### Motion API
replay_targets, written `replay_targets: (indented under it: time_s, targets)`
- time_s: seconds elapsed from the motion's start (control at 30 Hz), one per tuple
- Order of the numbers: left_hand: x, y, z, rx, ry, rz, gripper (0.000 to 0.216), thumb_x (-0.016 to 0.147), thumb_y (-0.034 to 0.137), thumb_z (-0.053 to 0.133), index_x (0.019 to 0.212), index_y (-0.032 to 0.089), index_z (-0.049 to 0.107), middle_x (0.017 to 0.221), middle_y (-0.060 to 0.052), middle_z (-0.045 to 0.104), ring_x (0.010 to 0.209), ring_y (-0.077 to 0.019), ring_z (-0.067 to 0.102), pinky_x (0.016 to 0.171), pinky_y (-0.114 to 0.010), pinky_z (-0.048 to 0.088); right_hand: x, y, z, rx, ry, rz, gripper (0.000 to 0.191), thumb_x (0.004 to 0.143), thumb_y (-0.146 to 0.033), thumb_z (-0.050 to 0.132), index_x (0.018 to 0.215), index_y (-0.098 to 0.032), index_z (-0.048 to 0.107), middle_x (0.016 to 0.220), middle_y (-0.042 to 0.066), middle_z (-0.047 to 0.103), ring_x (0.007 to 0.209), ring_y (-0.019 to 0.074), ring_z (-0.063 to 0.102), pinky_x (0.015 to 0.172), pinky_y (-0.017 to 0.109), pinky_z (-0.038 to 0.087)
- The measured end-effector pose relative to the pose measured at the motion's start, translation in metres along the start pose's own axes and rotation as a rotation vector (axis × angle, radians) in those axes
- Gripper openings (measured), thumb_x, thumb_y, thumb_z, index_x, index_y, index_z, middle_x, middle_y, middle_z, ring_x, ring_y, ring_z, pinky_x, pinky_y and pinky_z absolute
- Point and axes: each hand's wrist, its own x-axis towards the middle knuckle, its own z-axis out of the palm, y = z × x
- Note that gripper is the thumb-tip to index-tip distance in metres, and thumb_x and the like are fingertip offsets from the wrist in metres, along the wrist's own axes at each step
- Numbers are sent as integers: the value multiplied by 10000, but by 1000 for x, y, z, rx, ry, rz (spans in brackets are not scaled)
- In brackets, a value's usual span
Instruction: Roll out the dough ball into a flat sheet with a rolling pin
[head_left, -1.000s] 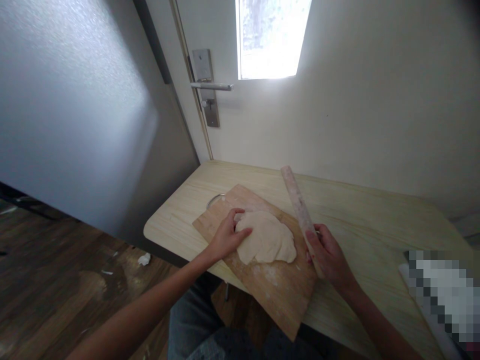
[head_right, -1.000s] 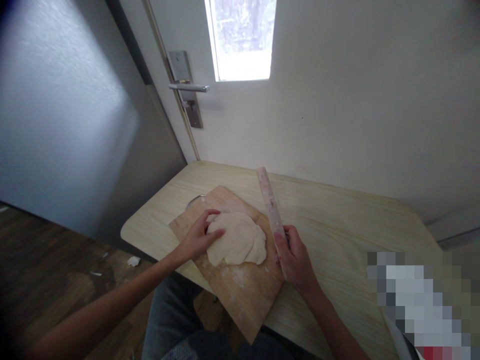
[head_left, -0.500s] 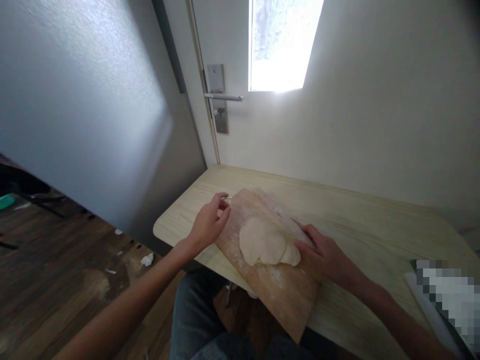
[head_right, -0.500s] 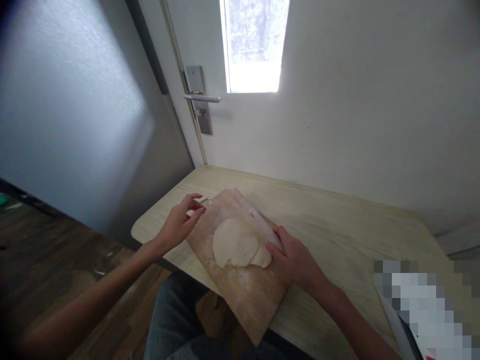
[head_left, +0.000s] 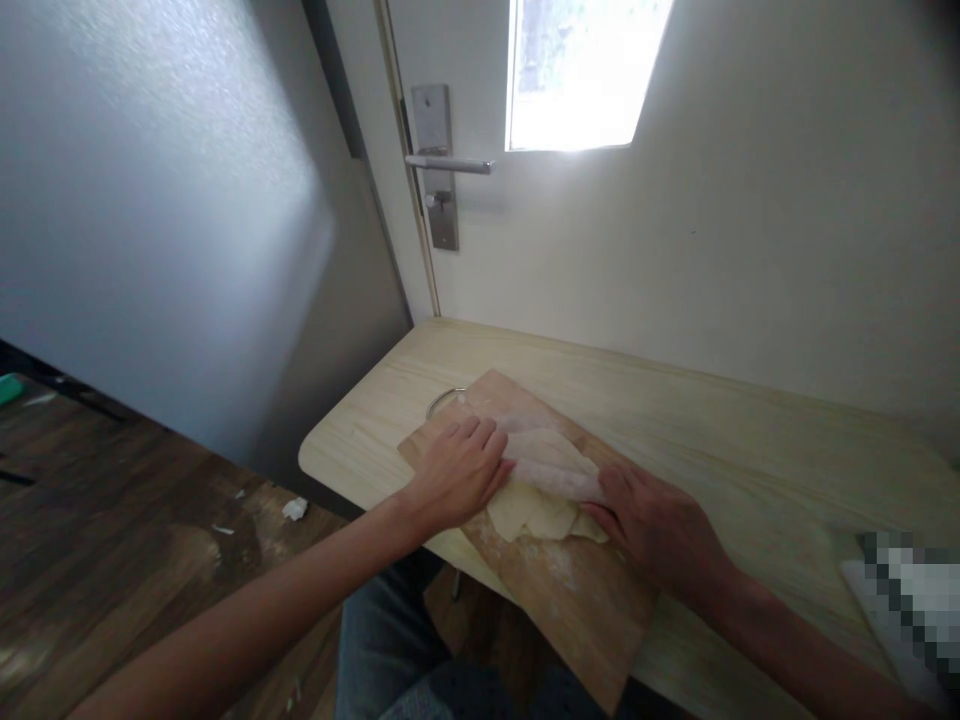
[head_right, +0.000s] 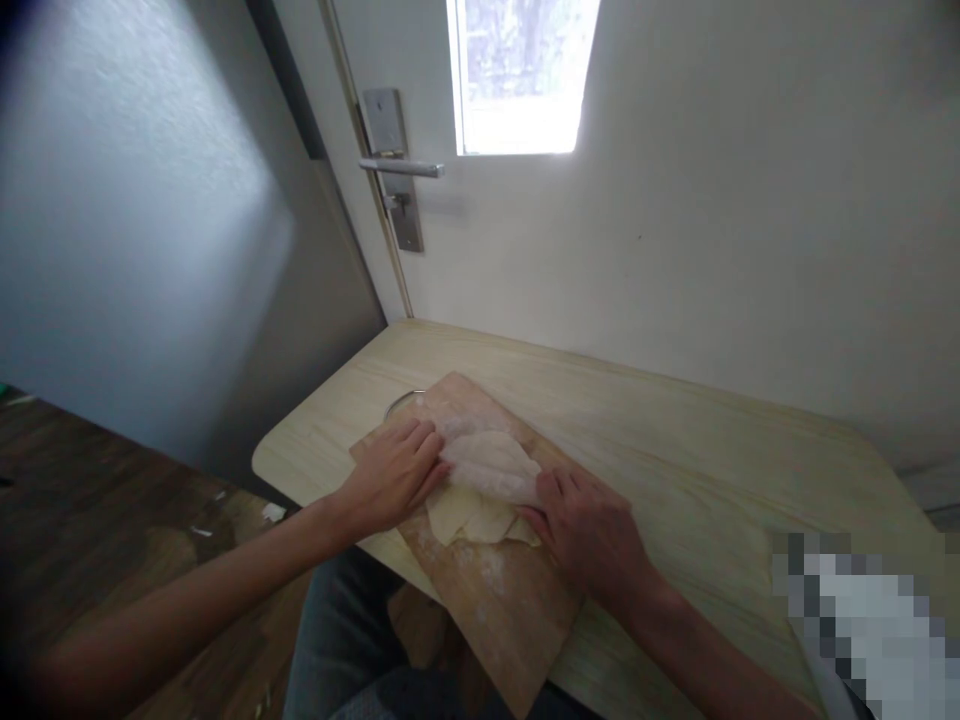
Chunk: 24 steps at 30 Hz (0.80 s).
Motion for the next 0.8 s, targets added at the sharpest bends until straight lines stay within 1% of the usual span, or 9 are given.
replay_targets:
  time_s: [0.07,0.13,0.23,0.3,0.43,0.57,0.7,0.8]
  targets:
    - [5,0,5,-15,-15,-22,244,823,313,291,777,151,468,814,-71,504,765,-202,446,672,-339,376,2,-1,0,-17,-13,22,322,802,-437,307,723,-173,474,690,67,540,653,180,494,550,289,366]
    - [5,0,13,-41,-51,-53,267,826,313,264,770,156,472,766,-62,516,726,-196,461,647,-334,380,4,-1,0,-22,-17,34,337,797,-453,311,725,-171,481,694,72,547,658,184,501,540,285,363]
    - [2,2,22,-73,-93,-106,296,824,305,232,764,163,485,692,-49,529,660,-190,482,593,-322,382,8,0,0,2,-26,28,371,790,-475,308,763,-163,507,693,81,563,645,190,518,510,279,356]
    - [0,2,26,-94,-111,-131,304,817,294,229,746,166,496,665,-47,537,632,-185,493,573,-311,380,10,2,0,27,-57,21,388,794,-478,293,805,-162,516,693,78,579,625,186,529,491,273,352]
    - [5,-1,28,-136,-189,-203,337,810,302,229,717,170,525,622,-50,558,581,-176,514,532,-287,371,18,7,0,55,-143,11,384,799,-480,274,825,-183,516,651,51,597,561,163,542,440,253,327]
    - [15,-5,27,-156,-288,-262,435,822,330,183,694,170,567,583,-64,574,535,-189,530,485,-286,354,28,14,2,113,-244,35,408,803,-487,246,886,-200,525,570,30,590,458,155,523,398,263,288]
    - [22,-10,27,-182,-297,-274,528,824,347,150,624,151,597,566,-89,581,525,-205,535,485,-304,348,39,19,3,198,-317,85,412,800,-500,239,747,-226,543,562,29,590,483,160,530,423,275,292]
    - [26,-13,29,-196,-280,-266,541,820,337,157,604,134,609,580,-100,590,545,-202,540,510,-309,356,48,22,2,230,-386,96,457,801,-514,213,689,-233,555,537,28,579,478,153,525,435,272,291]
